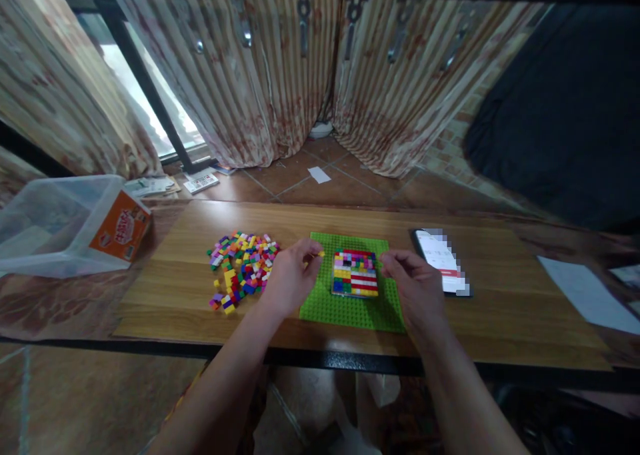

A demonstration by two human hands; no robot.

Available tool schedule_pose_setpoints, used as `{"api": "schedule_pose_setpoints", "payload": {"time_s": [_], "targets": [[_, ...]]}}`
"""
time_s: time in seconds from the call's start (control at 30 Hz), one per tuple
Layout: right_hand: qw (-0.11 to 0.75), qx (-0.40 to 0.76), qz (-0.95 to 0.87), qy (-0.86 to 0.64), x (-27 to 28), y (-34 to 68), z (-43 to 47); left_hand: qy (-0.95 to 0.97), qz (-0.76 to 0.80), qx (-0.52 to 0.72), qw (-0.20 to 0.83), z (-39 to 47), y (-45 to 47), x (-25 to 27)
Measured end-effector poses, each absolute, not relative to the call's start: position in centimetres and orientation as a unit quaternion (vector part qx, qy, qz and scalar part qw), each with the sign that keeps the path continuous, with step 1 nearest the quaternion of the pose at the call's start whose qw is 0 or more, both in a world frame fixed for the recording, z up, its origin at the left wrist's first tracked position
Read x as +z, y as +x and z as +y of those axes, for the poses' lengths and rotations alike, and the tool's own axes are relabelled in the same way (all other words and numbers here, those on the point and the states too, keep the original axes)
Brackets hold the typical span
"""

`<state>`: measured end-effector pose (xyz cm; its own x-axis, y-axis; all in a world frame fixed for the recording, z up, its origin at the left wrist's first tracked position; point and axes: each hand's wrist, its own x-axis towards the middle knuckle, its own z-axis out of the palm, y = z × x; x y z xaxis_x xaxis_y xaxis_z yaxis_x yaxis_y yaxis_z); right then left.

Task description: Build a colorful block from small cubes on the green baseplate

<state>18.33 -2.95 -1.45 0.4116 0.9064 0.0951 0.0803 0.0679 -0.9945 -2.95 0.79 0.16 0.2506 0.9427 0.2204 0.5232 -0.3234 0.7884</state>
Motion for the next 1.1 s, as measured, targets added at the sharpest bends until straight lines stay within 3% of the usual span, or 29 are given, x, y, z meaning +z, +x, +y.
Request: {"api": "schedule_pose_setpoints", "payload": {"time_s": [0.2,0.47,0.8,1.1], "targets": [[0.564,0.405,-0.465,-0.548,-0.8,17.0,-3.6,0.699,0.426,0.420,0.391,-0.5,-0.7,0.2],[0.536,0.368,-0.551,-0.522,-0.8,16.3,-3.9,0.678,0.397,0.431,0.443,-0.8,0.5,-0.1],[0.542,0.320,-0.529,-0.569,-0.6,18.5,-3.6,0.691,0.426,0.432,0.392,-1.0,1.4,0.4],[0.474,0.349,-0.497,-0.638,-1.7,20.9,-3.4,0.681,0.557,0.354,0.317,-0.1,0.5,-0.2]]}}
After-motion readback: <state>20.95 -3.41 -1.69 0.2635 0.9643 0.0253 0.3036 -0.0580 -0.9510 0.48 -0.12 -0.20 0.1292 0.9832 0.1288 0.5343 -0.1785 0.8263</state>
